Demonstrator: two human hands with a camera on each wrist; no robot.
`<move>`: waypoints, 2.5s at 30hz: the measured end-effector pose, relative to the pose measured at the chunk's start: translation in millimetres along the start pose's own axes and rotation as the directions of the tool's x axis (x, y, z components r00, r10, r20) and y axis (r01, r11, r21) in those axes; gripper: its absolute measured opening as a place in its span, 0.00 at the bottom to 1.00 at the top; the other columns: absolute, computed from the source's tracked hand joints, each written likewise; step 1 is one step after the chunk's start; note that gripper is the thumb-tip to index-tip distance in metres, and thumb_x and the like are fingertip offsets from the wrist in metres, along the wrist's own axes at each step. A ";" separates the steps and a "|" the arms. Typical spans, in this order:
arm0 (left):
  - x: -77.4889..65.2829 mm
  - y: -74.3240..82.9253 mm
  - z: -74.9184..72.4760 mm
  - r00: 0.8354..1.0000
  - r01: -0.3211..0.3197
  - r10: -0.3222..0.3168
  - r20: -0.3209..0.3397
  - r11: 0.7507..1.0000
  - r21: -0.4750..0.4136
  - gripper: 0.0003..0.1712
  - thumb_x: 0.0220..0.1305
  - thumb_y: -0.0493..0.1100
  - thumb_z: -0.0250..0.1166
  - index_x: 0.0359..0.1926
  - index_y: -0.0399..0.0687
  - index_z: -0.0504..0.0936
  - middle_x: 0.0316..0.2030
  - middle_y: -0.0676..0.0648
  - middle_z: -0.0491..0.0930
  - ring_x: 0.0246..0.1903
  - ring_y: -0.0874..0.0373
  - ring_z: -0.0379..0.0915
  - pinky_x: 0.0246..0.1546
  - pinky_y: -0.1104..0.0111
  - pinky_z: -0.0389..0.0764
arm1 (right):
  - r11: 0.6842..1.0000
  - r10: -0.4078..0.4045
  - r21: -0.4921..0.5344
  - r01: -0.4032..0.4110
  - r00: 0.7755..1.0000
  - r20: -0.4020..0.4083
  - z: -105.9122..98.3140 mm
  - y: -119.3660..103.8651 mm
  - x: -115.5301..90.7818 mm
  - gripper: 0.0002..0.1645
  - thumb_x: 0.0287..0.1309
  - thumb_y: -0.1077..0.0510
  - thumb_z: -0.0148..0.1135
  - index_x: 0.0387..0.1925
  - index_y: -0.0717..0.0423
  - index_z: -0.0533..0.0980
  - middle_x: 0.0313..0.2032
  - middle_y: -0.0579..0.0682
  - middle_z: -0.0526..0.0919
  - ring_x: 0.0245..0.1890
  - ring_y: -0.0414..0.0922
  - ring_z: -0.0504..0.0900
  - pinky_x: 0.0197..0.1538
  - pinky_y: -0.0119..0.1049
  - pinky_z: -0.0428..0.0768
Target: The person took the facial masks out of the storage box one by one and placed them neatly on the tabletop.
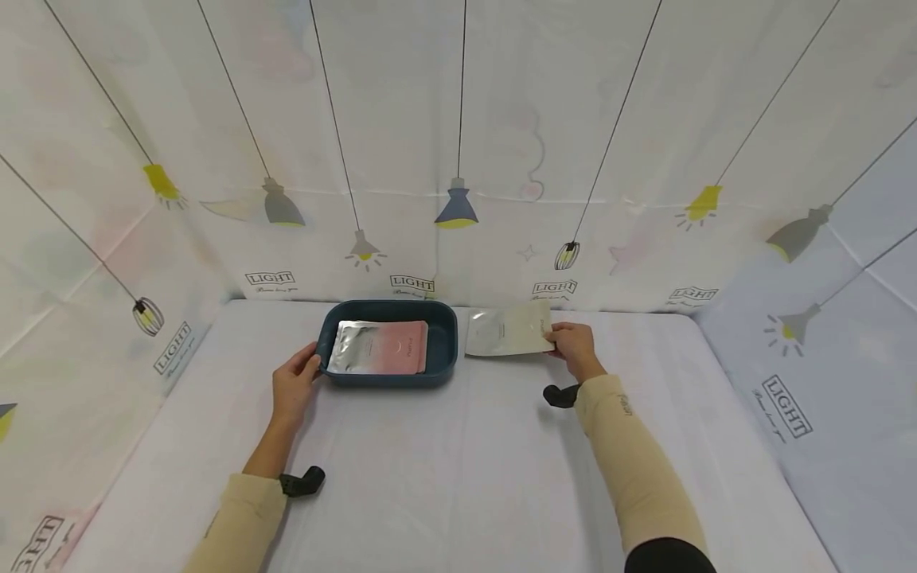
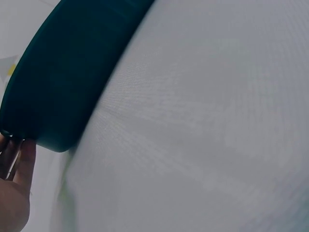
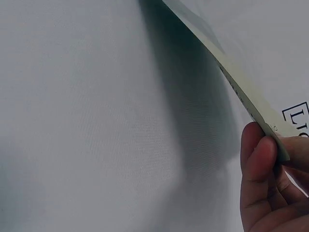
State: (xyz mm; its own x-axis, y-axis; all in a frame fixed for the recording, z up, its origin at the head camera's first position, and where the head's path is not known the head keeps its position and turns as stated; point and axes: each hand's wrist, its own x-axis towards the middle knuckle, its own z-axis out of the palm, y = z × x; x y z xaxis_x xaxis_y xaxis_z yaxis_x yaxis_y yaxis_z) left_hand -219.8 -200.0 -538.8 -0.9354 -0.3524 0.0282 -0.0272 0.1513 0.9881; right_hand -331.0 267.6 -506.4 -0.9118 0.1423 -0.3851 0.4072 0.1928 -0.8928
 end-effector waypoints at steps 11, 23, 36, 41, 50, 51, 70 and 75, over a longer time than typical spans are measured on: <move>-2.6 5.0 -1.5 1.000 0.012 -0.010 0.024 0.998 -0.063 0.23 0.73 0.38 0.53 0.65 0.33 0.70 0.62 0.34 0.73 0.60 0.43 0.72 0.42 0.91 0.75 | 0.989 -0.025 -0.150 0.017 0.998 -0.054 5.1 14.3 4.4 0.25 0.64 0.62 0.60 0.60 0.70 0.71 0.56 0.61 0.76 0.35 0.37 0.79 0.35 0.27 0.82; -15.5 31.5 -3.8 0.999 0.004 -0.002 0.054 0.999 -0.038 0.23 0.73 0.35 0.52 0.65 0.28 0.68 0.62 0.30 0.71 0.60 0.40 0.72 0.43 0.90 0.76 | 0.954 -0.063 -0.300 0.023 0.990 -0.124 1.9 14.8 -4.2 0.21 0.64 0.58 0.61 0.52 0.70 0.77 0.43 0.56 0.82 0.33 0.39 0.76 0.36 0.29 0.81; -0.3 -2.3 1.2 1.000 -0.021 0.021 0.007 0.999 -0.031 0.23 0.74 0.40 0.52 0.65 0.35 0.70 0.62 0.34 0.73 0.58 0.45 0.74 0.43 0.90 0.75 | 0.982 -0.072 -0.177 0.062 0.996 -0.054 31.5 -22.1 -6.9 0.22 0.65 0.56 0.60 0.53 0.69 0.76 0.34 0.50 0.81 0.29 0.38 0.80 0.37 0.28 0.84; -1.6 -1.2 1.3 1.000 -0.012 0.012 0.004 0.999 -0.030 0.23 0.74 0.40 0.53 0.65 0.35 0.70 0.62 0.35 0.73 0.59 0.46 0.73 0.43 0.91 0.75 | 0.974 -0.102 -0.201 0.108 0.994 0.042 55.2 -45.9 -16.7 0.22 0.66 0.55 0.59 0.55 0.68 0.76 0.44 0.59 0.82 0.36 0.46 0.82 0.40 0.31 0.85; -3.5 0.9 1.1 1.000 0.000 0.000 0.003 0.999 -0.032 0.23 0.74 0.40 0.52 0.66 0.35 0.70 0.62 0.35 0.73 0.59 0.45 0.73 0.43 0.91 0.75 | 0.964 -0.167 -0.181 0.196 0.972 0.164 99.4 -74.9 -39.4 0.23 0.67 0.56 0.58 0.56 0.68 0.75 0.47 0.64 0.81 0.34 0.44 0.83 0.39 0.31 0.85; -3.4 0.8 1.1 1.000 0.000 0.001 0.001 1.000 -0.031 0.23 0.74 0.40 0.52 0.66 0.35 0.70 0.62 0.35 0.73 0.59 0.45 0.73 0.43 0.91 0.75 | 0.965 -0.169 -0.174 0.199 0.970 0.173 103.8 -77.4 -41.3 0.22 0.67 0.56 0.58 0.55 0.69 0.75 0.47 0.64 0.82 0.34 0.45 0.83 0.40 0.31 0.86; -3.1 -0.7 1.9 1.000 -0.003 0.003 0.005 0.999 -0.048 0.23 0.73 0.40 0.53 0.65 0.35 0.70 0.62 0.35 0.73 0.59 0.46 0.73 0.43 0.92 0.74 | 0.952 -0.112 -0.241 0.187 0.950 0.293 184.1 -72.4 -56.8 0.16 0.61 0.61 0.61 0.46 0.70 0.80 0.41 0.63 0.84 0.33 0.50 0.85 0.52 0.50 0.84; -3.1 -2.2 1.5 1.000 -0.005 0.006 0.009 0.998 -0.059 0.23 0.73 0.39 0.54 0.65 0.34 0.70 0.62 0.34 0.73 0.59 0.44 0.72 0.42 0.91 0.75 | 0.910 -0.086 -0.365 0.196 0.951 0.298 200.0 -64.5 -62.3 0.13 0.60 0.60 0.65 0.42 0.67 0.83 0.39 0.61 0.86 0.32 0.48 0.86 0.45 0.43 0.87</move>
State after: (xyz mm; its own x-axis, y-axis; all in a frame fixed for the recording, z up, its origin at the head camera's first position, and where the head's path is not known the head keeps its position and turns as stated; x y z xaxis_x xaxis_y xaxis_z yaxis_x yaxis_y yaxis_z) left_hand -217.4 -197.9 -541.3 -0.9388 -0.3429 0.0325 -0.0013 0.0980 0.9952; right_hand -311.0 52.1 -471.6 -0.9176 -0.1705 -0.3591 0.2107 0.5574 -0.8030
